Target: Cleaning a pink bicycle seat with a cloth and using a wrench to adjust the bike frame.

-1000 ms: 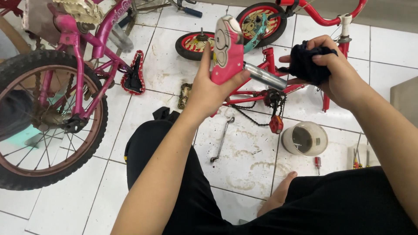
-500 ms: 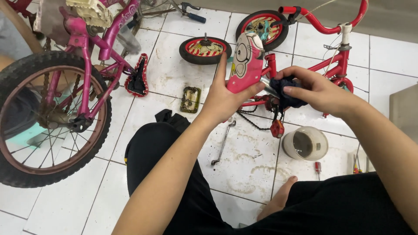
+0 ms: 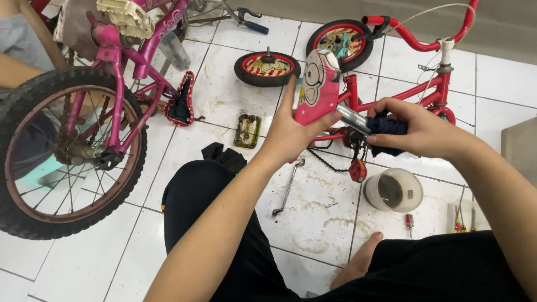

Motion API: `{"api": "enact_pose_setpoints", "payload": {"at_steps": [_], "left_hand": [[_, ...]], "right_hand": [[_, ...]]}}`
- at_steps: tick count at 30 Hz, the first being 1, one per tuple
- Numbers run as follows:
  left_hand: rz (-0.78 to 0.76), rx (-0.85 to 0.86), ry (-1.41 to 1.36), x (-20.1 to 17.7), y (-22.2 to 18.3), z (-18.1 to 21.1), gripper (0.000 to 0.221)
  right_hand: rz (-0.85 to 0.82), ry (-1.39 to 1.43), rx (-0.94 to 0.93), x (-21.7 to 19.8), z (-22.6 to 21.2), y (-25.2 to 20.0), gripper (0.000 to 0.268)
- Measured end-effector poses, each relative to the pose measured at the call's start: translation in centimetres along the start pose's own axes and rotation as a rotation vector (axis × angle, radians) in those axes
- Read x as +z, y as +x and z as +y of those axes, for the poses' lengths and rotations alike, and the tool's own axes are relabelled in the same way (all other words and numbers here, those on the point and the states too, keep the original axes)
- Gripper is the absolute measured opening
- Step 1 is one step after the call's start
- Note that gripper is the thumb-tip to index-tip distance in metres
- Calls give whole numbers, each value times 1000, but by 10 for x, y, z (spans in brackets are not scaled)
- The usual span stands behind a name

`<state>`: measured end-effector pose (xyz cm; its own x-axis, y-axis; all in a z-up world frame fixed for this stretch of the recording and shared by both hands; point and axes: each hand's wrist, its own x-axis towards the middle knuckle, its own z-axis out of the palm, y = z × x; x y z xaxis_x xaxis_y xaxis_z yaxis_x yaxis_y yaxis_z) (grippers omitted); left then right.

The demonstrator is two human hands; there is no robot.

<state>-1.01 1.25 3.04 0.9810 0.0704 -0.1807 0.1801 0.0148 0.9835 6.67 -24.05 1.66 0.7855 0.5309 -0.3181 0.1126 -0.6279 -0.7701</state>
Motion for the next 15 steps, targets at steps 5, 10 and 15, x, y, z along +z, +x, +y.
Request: {"api": "enact_pose_setpoints", "payload": {"at_steps": [5,10,15], "left_hand": [[-78,-65,129,16,-11,1,109],[-107,-3,261,15,-6,-6,132],[-11,31,201,-3,16,-19,128]], "right_hand": [[11,90,-6,22,-16,-3,33],[63,98,-9,22,-16,1,51],[88,-25,50,12,-14,0,45]]}}
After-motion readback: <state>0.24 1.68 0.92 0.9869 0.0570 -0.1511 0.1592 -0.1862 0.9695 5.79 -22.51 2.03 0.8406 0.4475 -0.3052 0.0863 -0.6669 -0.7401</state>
